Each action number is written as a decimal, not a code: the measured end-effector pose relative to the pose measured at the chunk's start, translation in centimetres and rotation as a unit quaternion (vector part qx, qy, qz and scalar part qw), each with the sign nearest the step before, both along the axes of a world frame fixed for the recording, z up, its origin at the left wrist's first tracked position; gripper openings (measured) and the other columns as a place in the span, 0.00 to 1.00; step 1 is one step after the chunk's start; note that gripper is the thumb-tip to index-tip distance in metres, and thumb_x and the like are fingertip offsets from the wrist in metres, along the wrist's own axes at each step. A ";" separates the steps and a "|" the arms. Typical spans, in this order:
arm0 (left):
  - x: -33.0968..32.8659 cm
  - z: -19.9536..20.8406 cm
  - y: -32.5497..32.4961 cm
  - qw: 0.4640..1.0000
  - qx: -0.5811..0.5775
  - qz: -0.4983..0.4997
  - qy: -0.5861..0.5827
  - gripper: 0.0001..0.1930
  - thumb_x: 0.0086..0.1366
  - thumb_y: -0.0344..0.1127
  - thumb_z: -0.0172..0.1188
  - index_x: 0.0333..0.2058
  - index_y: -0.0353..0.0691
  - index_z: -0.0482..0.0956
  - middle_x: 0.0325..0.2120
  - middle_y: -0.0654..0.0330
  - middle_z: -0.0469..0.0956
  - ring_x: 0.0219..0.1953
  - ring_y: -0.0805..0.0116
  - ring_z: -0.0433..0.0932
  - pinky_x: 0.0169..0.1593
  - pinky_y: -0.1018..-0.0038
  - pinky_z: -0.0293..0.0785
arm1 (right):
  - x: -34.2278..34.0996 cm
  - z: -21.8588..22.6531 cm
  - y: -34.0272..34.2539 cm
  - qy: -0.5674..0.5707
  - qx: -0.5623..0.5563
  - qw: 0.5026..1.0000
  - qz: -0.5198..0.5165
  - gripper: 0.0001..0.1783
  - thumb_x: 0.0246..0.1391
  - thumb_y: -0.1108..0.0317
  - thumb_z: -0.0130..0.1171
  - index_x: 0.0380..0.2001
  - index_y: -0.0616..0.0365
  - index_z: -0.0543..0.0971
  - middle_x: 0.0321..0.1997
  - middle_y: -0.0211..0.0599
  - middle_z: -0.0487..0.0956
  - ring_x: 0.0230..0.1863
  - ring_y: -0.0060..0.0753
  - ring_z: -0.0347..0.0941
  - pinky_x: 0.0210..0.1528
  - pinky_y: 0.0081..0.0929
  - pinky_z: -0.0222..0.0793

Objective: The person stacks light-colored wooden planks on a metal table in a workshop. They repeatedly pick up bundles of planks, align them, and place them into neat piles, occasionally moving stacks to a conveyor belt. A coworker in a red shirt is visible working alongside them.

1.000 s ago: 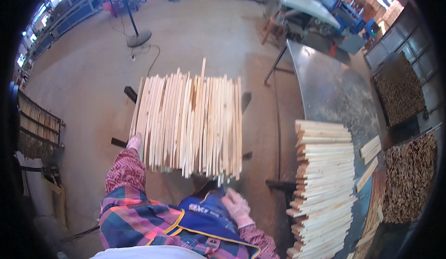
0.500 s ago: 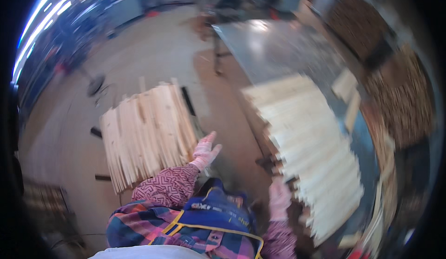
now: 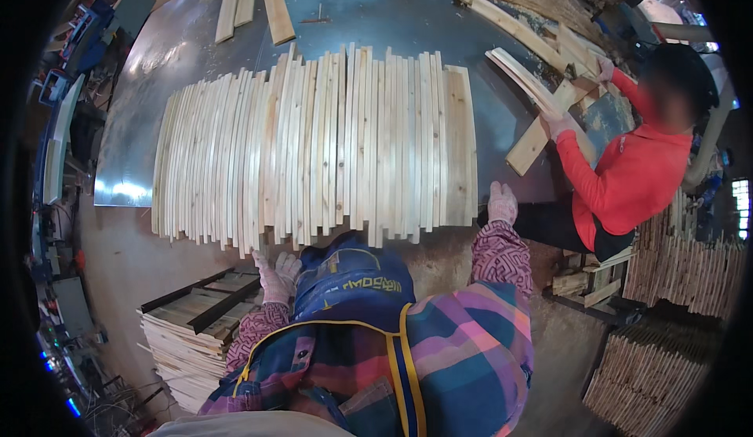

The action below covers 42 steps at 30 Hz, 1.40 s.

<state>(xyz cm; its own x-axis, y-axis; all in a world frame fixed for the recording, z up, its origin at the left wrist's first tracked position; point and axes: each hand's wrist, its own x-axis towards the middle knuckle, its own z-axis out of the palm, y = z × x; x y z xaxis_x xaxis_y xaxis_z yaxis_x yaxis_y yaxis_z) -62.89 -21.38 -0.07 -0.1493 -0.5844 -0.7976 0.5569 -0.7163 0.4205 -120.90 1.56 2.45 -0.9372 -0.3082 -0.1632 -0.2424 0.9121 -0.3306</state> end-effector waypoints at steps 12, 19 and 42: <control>-4.3 2.0 -4.1 0.964 0.040 0.251 -0.071 0.54 0.56 0.68 0.67 0.73 0.54 0.48 0.69 0.48 0.55 0.68 0.46 0.59 0.69 0.45 0.55 | 2.5 7.5 -12.6 -0.202 0.040 0.962 0.177 0.44 0.64 0.30 0.40 0.53 0.64 0.79 0.50 0.56 0.82 0.56 0.57 0.75 0.57 0.44 0.68; -1.7 0.3 -2.1 0.956 -0.031 0.215 0.199 0.40 0.65 0.63 0.59 0.67 0.41 0.62 0.64 0.48 0.66 0.64 0.49 0.67 0.68 0.45 0.55 | 2.1 8.0 -24.1 -0.235 0.001 0.972 -0.033 0.54 0.60 0.25 0.43 0.58 0.74 0.74 0.56 0.54 0.79 0.57 0.46 0.74 0.64 0.38 0.64; 34.9 1.9 -38.6 0.957 -0.023 0.289 0.013 0.41 0.64 0.64 0.60 0.67 0.47 0.60 0.63 0.37 0.64 0.57 0.39 0.73 0.51 0.45 0.76 | 44.2 8.5 -54.4 -0.042 0.072 0.947 0.310 0.46 0.61 0.39 0.56 0.70 0.56 0.55 0.60 0.54 0.75 0.61 0.54 0.72 0.63 0.41 0.68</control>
<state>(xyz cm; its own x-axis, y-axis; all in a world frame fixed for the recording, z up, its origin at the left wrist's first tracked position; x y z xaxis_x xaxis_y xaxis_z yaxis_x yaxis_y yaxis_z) -28.00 -60.01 1.87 0.1895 -0.6095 -0.7698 0.8653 -0.2669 0.4244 -76.72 -52.85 10.95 -0.5644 -0.7642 -0.3122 -0.7247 0.6398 -0.2559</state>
